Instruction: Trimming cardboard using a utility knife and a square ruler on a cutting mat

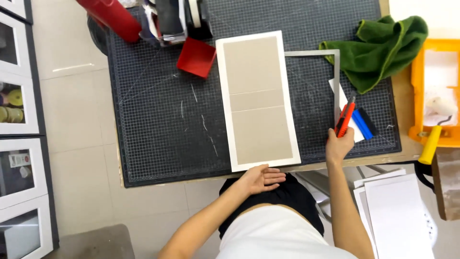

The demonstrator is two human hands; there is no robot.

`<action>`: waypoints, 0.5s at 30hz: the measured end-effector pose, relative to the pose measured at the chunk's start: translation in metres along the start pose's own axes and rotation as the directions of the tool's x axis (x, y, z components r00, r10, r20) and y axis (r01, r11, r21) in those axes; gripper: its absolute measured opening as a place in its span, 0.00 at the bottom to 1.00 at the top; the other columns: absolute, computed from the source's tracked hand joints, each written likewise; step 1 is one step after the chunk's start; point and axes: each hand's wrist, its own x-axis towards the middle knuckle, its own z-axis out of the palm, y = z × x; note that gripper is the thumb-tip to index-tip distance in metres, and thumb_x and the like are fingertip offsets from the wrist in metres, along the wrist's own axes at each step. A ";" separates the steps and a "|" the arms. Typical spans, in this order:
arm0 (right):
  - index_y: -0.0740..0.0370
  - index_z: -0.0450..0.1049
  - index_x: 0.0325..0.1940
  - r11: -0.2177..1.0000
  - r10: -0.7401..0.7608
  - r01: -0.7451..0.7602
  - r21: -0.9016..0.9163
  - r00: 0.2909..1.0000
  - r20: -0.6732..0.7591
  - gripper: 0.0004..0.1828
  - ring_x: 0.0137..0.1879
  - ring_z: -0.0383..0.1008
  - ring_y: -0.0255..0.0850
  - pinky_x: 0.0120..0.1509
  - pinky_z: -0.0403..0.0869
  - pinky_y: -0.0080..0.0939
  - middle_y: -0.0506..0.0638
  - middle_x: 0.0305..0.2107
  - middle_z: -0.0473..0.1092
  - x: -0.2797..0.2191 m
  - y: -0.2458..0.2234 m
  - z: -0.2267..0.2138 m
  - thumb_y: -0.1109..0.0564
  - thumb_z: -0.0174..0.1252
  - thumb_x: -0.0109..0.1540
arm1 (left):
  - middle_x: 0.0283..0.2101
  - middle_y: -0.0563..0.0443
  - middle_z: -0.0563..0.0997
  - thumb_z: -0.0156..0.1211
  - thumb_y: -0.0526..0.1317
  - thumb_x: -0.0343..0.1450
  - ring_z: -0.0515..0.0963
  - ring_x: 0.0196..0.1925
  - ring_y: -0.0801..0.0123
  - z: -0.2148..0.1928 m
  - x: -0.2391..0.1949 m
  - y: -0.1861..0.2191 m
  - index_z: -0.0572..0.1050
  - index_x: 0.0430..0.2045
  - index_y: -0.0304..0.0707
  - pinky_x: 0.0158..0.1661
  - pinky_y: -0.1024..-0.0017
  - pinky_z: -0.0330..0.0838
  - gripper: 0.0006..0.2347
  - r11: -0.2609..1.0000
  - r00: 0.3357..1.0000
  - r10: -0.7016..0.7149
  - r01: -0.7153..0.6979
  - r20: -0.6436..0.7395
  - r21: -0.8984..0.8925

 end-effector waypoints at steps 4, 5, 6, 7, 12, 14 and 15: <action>0.70 0.68 0.49 0.978 -0.211 0.211 -0.002 0.978 -0.011 0.18 0.55 0.66 0.66 0.60 0.63 0.60 0.65 0.49 0.64 -0.021 -0.053 -0.018 0.69 0.66 0.58 | 0.53 0.37 0.80 0.44 0.46 0.79 0.81 0.55 0.56 0.039 -0.008 0.018 0.73 0.52 0.34 0.47 0.64 0.80 0.16 0.920 0.984 0.130 -0.167 0.126 0.355; 0.68 0.69 0.53 0.981 -0.185 0.185 0.054 0.983 0.004 0.18 0.54 0.68 0.60 0.60 0.63 0.55 0.61 0.46 0.65 -0.027 -0.062 -0.020 0.70 0.65 0.60 | 0.51 0.36 0.80 0.47 0.44 0.79 0.81 0.54 0.54 0.050 -0.009 0.025 0.74 0.51 0.32 0.49 0.63 0.78 0.15 0.864 0.961 0.238 -0.276 0.142 0.421; 0.68 0.69 0.53 0.981 -0.185 0.185 0.057 0.983 -0.003 0.18 0.54 0.68 0.60 0.60 0.63 0.55 0.61 0.46 0.65 -0.034 -0.081 -0.024 0.70 0.65 0.60 | 0.51 0.36 0.80 0.47 0.44 0.79 0.81 0.54 0.54 0.050 0.003 0.040 0.74 0.51 0.32 0.49 0.63 0.78 0.15 0.860 0.960 0.239 -0.279 0.145 0.427; 0.68 0.67 0.53 0.978 -0.094 0.076 0.196 0.992 0.081 0.14 0.46 0.73 0.54 0.51 0.68 0.50 0.59 0.39 0.69 -0.041 -0.100 -0.027 0.67 0.61 0.65 | 0.54 0.45 0.79 0.52 0.44 0.76 0.78 0.58 0.58 0.049 0.016 0.056 0.74 0.53 0.43 0.52 0.65 0.76 0.13 0.507 0.827 0.535 -0.478 0.174 0.717; 0.68 0.65 0.57 0.947 -0.028 -0.017 0.321 0.991 0.134 0.14 0.38 0.79 0.47 0.39 0.74 0.44 0.56 0.30 0.75 -0.060 -0.090 -0.016 0.63 0.59 0.69 | 0.67 0.34 0.66 0.54 0.41 0.72 0.64 0.70 0.42 0.072 0.018 0.109 0.70 0.59 0.39 0.63 0.47 0.60 0.20 -0.568 0.288 0.758 -0.148 0.585 0.810; 0.67 0.65 0.58 0.963 -0.040 0.015 0.269 0.995 0.089 0.16 0.37 0.78 0.48 0.39 0.74 0.44 0.57 0.28 0.76 -0.065 -0.092 -0.016 0.61 0.60 0.69 | 0.74 0.32 0.53 0.52 0.45 0.73 0.51 0.75 0.38 0.070 0.024 0.123 0.61 0.65 0.33 0.66 0.39 0.48 0.25 -0.648 0.364 0.714 0.020 0.598 0.761; 0.67 0.65 0.58 0.963 -0.036 0.014 0.270 0.996 0.078 0.16 0.37 0.78 0.48 0.39 0.74 0.44 0.57 0.28 0.76 -0.064 -0.092 -0.010 0.61 0.60 0.69 | 0.74 0.32 0.53 0.52 0.45 0.73 0.51 0.75 0.38 0.071 0.026 0.129 0.61 0.65 0.33 0.66 0.39 0.48 0.25 -0.656 0.365 0.706 0.016 0.607 0.754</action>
